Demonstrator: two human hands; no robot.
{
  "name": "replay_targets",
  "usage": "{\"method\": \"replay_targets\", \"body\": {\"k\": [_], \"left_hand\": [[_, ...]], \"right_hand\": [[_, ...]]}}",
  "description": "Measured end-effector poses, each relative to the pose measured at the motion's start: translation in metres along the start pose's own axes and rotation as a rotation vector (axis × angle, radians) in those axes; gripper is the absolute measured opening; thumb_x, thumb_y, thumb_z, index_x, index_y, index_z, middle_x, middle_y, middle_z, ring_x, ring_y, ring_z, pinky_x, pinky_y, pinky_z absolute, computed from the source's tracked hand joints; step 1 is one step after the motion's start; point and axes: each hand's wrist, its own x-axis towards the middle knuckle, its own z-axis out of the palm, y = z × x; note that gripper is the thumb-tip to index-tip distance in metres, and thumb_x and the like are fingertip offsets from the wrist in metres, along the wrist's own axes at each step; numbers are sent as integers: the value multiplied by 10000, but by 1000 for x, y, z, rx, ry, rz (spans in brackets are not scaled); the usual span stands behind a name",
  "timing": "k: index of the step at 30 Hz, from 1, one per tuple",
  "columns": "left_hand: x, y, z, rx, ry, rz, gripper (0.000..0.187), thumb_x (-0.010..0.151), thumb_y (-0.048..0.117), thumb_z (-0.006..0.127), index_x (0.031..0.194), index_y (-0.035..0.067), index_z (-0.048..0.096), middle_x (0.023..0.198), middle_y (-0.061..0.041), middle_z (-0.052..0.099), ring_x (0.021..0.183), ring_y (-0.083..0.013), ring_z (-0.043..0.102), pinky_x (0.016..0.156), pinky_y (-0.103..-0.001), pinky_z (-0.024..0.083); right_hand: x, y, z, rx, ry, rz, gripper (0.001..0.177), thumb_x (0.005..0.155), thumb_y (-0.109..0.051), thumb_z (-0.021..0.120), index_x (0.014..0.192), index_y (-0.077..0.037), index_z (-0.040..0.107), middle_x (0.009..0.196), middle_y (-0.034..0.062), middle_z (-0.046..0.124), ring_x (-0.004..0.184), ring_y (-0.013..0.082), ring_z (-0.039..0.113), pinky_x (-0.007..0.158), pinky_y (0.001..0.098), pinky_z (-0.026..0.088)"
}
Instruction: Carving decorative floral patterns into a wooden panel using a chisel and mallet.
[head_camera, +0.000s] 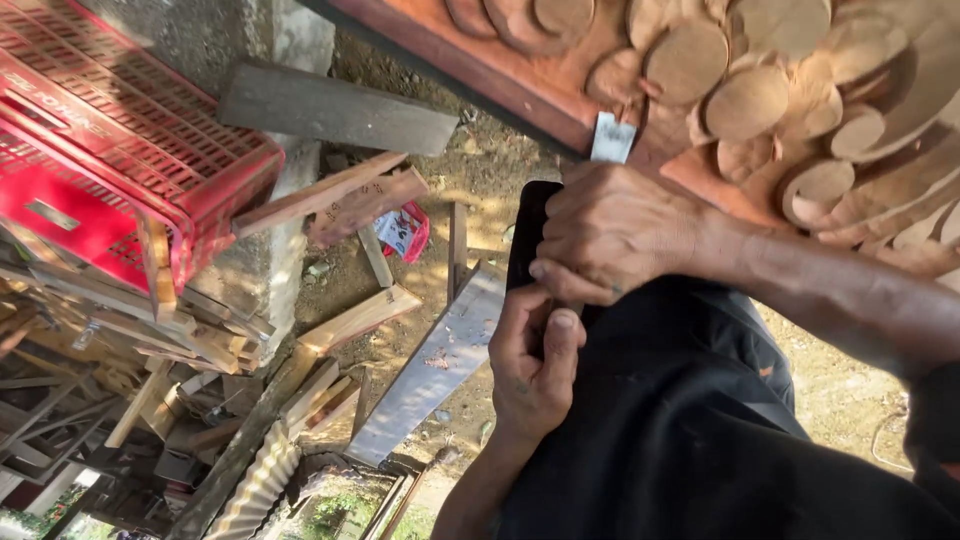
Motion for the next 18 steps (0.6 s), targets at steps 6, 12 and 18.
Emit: {"method": "replay_targets", "body": {"k": [6, 12, 18], "left_hand": [[-37, -65, -3, -50, 464, 536, 312, 1007, 339, 584, 849, 101, 457, 872, -94, 419, 812, -225, 467, 719, -365, 421], [-36, -45, 13, 63, 368, 520, 431, 960, 374, 569, 761, 26, 411, 775, -115, 383, 745, -283, 434, 654, -377, 390], [-18, -42, 34, 189, 250, 716, 376, 956, 279, 591, 715, 63, 400, 726, -105, 327, 716, -301, 408, 641, -420, 405]], "right_hand": [[1, -8, -10, 20, 8, 30, 313, 904, -228, 610, 617, -120, 547, 564, 46, 493, 588, 262, 556, 571, 430, 417], [1, -4, -8, 57, -5, -12, 363, 883, -217, 636, 555, -111, 521, 553, 50, 515, 579, 272, 552, 595, 437, 428], [-7, -8, -15, 37, -46, -2, 355, 869, -221, 645, 554, -111, 524, 534, 61, 498, 558, 275, 544, 595, 436, 434]]}}
